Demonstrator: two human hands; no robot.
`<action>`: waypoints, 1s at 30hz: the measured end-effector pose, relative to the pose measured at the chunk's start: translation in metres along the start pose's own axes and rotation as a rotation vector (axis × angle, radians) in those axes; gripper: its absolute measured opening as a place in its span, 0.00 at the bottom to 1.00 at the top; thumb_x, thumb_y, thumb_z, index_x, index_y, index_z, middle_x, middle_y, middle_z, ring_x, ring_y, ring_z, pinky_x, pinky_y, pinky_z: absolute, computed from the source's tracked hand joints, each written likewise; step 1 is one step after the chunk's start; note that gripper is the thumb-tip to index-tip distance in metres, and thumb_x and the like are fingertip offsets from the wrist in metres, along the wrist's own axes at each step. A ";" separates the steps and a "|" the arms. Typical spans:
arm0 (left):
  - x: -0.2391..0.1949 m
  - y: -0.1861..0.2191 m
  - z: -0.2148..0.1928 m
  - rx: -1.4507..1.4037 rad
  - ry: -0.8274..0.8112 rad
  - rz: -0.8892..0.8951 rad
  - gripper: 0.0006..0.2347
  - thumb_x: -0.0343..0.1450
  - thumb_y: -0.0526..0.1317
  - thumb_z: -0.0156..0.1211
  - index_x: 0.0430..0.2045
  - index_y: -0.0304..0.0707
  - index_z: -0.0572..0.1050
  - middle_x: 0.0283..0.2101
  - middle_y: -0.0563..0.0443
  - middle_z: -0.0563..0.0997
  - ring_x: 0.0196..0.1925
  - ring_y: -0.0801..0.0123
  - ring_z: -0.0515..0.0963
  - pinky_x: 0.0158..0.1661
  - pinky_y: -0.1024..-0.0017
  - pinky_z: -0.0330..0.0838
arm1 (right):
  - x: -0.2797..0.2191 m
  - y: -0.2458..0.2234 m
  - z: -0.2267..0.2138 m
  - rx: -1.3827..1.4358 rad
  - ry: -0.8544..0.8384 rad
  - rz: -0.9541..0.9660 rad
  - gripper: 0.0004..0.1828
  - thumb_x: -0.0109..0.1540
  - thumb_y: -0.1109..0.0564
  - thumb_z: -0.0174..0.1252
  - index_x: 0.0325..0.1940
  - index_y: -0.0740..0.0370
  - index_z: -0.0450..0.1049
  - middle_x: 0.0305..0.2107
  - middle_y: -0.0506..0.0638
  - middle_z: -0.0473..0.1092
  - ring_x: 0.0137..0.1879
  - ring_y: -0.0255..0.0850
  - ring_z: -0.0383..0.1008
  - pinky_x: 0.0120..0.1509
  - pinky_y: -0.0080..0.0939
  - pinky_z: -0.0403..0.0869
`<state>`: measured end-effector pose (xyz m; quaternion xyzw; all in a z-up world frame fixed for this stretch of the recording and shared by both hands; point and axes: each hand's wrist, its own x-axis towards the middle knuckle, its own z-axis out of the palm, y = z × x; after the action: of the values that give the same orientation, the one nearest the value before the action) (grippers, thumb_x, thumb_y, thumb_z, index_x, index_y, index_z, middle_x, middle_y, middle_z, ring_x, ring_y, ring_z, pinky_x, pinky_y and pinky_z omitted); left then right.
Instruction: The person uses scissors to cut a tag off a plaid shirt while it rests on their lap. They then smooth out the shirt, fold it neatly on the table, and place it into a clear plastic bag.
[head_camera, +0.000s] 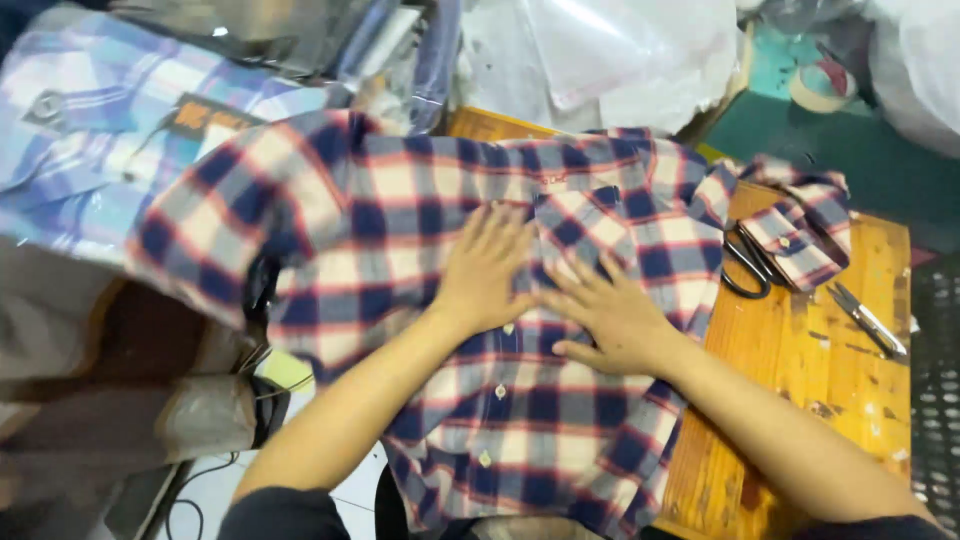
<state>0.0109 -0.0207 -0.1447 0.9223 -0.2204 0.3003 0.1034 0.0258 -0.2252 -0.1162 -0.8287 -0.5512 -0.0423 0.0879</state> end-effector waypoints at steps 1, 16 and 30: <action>-0.006 -0.003 -0.011 -0.019 -0.012 0.008 0.32 0.56 0.59 0.52 0.46 0.31 0.65 0.50 0.35 0.68 0.54 0.47 0.65 0.59 0.53 0.45 | -0.014 0.005 -0.001 0.008 -0.008 0.021 0.33 0.52 0.37 0.48 0.58 0.51 0.58 0.55 0.55 0.56 0.62 0.54 0.50 0.62 0.62 0.46; -0.028 -0.005 -0.030 -0.164 -0.319 0.008 0.32 0.58 0.55 0.49 0.52 0.31 0.58 0.59 0.36 0.56 0.63 0.51 0.51 0.60 0.54 0.38 | 0.029 0.000 0.005 0.125 0.500 0.076 0.29 0.48 0.43 0.52 0.51 0.56 0.66 0.45 0.60 0.64 0.55 0.57 0.61 0.58 0.55 0.59; -0.001 0.020 -0.023 -0.079 -0.162 -0.145 0.35 0.48 0.52 0.61 0.43 0.20 0.64 0.49 0.27 0.65 0.55 0.41 0.61 0.55 0.48 0.49 | -0.024 0.021 0.009 -0.013 -0.005 0.438 0.32 0.54 0.40 0.44 0.62 0.47 0.55 0.61 0.53 0.49 0.64 0.56 0.47 0.62 0.59 0.50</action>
<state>-0.0113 -0.0306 -0.1260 0.9522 -0.1726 0.2076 0.1427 0.0353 -0.2528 -0.1309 -0.9293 -0.3579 -0.0237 0.0880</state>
